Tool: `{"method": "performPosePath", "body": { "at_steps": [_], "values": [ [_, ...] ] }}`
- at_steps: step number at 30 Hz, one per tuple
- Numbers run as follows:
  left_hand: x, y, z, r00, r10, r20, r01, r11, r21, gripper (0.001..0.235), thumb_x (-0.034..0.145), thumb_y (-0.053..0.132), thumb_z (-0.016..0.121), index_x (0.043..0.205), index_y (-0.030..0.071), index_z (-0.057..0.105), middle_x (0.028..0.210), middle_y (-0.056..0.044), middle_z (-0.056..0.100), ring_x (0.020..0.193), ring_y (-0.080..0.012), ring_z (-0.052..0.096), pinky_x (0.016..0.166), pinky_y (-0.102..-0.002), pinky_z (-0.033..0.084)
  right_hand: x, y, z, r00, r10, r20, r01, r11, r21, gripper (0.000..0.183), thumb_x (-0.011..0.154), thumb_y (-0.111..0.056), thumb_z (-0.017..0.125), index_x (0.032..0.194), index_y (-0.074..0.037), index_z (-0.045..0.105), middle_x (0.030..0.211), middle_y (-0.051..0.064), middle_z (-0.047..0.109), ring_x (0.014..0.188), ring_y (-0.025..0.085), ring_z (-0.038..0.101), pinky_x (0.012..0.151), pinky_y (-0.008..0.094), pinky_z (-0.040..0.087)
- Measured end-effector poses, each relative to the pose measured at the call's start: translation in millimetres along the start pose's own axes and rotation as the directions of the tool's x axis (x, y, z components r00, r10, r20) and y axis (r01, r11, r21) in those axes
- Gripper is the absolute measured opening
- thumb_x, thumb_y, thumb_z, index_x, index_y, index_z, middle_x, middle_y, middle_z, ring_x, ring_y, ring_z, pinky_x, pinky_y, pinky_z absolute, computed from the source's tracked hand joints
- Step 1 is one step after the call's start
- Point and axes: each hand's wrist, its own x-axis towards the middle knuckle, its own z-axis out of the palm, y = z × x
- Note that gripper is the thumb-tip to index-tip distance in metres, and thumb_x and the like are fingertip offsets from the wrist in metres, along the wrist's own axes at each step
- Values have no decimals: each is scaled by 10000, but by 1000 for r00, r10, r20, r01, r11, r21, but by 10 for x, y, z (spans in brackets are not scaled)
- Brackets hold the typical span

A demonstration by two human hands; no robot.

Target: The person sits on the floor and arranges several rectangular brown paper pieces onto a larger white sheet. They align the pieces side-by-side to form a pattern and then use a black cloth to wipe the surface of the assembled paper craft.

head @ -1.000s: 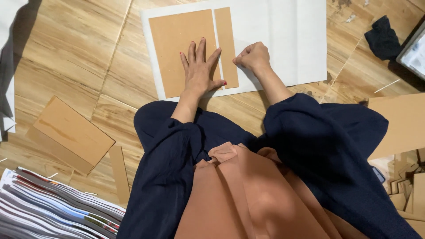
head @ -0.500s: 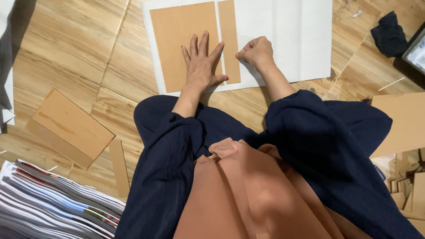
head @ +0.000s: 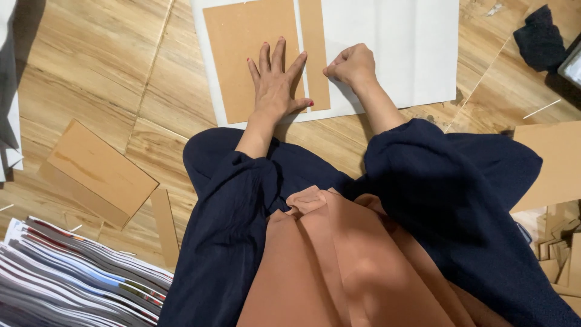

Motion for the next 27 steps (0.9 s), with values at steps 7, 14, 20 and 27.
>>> {"method": "performPosePath", "body": {
  "at_steps": [7, 14, 20, 27],
  "values": [
    [-8, 20, -41, 1000, -8, 27, 7, 1000, 21, 935, 645, 590, 733, 1395, 341, 233, 1440, -109, -17, 1308, -395, -13, 1013, -658, 75, 84, 60, 28, 1000, -15, -7, 14, 999, -34, 242, 582, -206, 803, 532, -149, 573, 625, -47, 641, 586, 54, 581, 529, 213, 463],
    [-6, 5, -15, 1000, 5, -12, -5, 1000, 10, 946, 623, 592, 758, 1387, 336, 263, 1436, -104, 6, 1302, -396, 7, 1005, -668, 93, 35, 16, -5, 1000, -22, 17, 22, 1000, -18, 247, 592, -177, 795, 529, -141, 558, 605, -31, 630, 569, 68, 583, 530, 216, 466],
    [-6, 10, -23, 1000, 6, -23, -6, 1000, -15, 936, 612, 578, 769, 1376, 332, 288, 1436, -101, 12, 1302, -397, 2, 1003, -667, 86, 115, 69, 21, 999, -41, 11, 41, 998, -53, 211, 590, -203, 805, 551, -151, 604, 606, -41, 627, 596, 68, 578, 539, 223, 461],
    [-9, 10, -25, 1000, 3, -13, -3, 999, -32, 928, 618, 560, 766, 1378, 327, 287, 1441, -93, 2, 1307, -397, -10, 1013, -658, 59, 62, 25, 7, 999, -37, 14, 38, 998, -47, 206, 592, -183, 793, 544, -145, 596, 581, -27, 626, 543, 65, 575, 517, 212, 465]
  ]
}}
